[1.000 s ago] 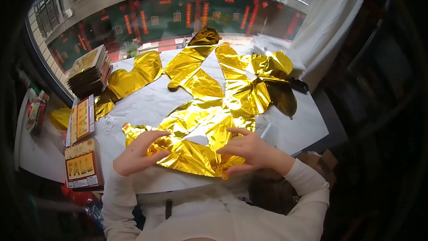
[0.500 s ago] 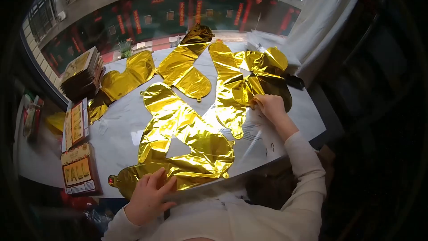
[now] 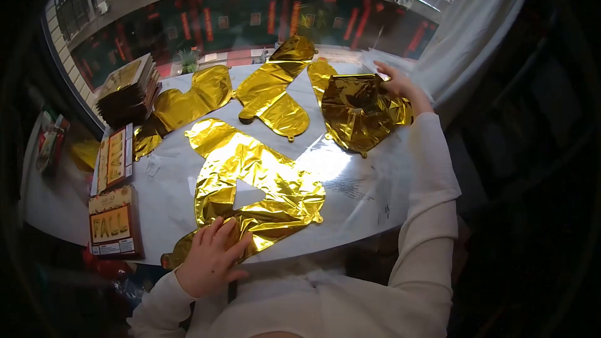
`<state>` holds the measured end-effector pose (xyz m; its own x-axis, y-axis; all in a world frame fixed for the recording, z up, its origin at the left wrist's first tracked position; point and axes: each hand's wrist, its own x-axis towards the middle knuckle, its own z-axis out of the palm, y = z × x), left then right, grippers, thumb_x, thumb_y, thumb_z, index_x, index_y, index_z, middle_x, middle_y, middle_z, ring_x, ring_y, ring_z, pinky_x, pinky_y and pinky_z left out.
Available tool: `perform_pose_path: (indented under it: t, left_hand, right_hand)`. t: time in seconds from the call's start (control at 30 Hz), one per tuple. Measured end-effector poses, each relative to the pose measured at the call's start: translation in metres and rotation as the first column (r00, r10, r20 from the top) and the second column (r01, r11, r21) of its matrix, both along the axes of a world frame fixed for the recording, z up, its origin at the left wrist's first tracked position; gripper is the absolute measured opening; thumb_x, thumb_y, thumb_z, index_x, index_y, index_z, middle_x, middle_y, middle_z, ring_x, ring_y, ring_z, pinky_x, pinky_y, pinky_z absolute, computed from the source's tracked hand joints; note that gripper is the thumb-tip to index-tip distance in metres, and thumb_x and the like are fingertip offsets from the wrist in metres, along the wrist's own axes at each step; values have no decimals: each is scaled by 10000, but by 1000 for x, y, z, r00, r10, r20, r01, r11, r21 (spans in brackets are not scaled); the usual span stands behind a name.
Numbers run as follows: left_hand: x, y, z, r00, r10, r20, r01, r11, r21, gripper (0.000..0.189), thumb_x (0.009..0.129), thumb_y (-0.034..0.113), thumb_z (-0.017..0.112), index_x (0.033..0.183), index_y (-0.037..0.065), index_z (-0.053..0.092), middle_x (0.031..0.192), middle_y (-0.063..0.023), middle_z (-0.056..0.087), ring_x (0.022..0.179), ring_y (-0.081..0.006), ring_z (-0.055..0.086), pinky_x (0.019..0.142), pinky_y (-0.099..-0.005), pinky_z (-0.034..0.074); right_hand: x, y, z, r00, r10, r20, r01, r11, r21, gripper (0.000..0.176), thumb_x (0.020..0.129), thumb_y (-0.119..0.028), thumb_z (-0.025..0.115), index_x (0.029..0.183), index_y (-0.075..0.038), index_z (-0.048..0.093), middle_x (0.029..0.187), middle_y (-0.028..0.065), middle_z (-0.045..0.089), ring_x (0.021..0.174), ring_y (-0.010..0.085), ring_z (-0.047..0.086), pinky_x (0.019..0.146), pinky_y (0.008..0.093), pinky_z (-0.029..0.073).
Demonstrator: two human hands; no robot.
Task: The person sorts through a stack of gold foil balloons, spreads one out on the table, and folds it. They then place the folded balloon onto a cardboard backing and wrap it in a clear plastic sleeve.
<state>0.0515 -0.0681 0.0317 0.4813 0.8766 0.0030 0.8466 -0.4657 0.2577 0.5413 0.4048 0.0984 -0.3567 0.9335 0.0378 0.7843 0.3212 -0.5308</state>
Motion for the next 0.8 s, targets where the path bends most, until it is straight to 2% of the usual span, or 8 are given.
perform_pose_path:
  t: [0.17,0.23,0.27,0.33,0.5,0.7,0.77,0.8]
  left_hand:
    - [-1,1,2,1000,-1,-1,1,999,-35,896,821,476,835,1575,174,457,1585,-202,411,1472,-443,363,1168,-582,322]
    - [-5,0,4,999,-17,31,19,998,-61,903,834,474,824,1580,141,441,1615,-199,391,1485,-439,363,1185,-562,319]
    - [-7,1,3,1000,-7,31,9,998,-64,903,834,474,824,1580,141,441,1615,-199,391,1485,-439,363,1185,-562,319]
    - [-10,5,0,996,-57,74,62,996,-70,903,849,481,808,1584,120,428,1640,-195,370,1492,-432,366,1202,-531,316]
    - [-1,25,-2,990,-131,44,134,988,-74,933,894,515,761,1621,92,357,1659,-230,332,1503,-457,344,1215,-538,316]
    - [-17,90,12,934,-289,209,315,944,-102,872,975,491,708,1582,-21,346,1605,-278,390,1452,-480,414,1189,-465,378]
    - [-24,128,57,924,-27,381,312,630,-712,773,1014,446,685,1563,-15,396,1536,-251,497,1407,-395,501,1155,-432,418]
    - [-33,140,56,928,34,372,243,701,-671,719,1026,422,676,1543,-12,429,1501,-234,535,1377,-361,535,1134,-412,437]
  right_hand:
    - [29,45,58,896,-359,262,171,823,542,479,962,-176,695,1435,-187,623,1384,148,684,1261,348,658,1011,448,541]
    - [-40,-4,113,776,-616,139,313,566,763,239,964,-206,732,1188,-125,733,1126,134,755,981,346,736,816,429,577]
    - [-66,-22,121,782,-607,140,307,571,761,239,964,-206,732,1188,-125,733,1126,134,755,981,346,736,816,429,577]
    - [-115,-55,122,972,-231,35,28,265,964,162,977,-231,725,984,-70,717,891,112,715,743,356,696,661,433,543]
    - [-228,-154,25,887,346,307,-456,764,457,169,927,-242,776,935,-80,728,874,89,673,873,315,684,738,436,535]
    - [-318,-148,-75,884,373,283,-465,767,441,291,899,-200,748,1142,-58,672,1065,126,668,981,363,683,807,477,569]
    - [-335,-141,-92,889,391,238,-457,732,505,283,893,-197,745,1116,-50,650,1037,142,661,967,366,685,790,483,572]
    - [-341,-140,-94,895,358,267,-446,753,484,252,894,-184,734,1085,-48,642,1026,141,660,955,360,688,776,476,575]
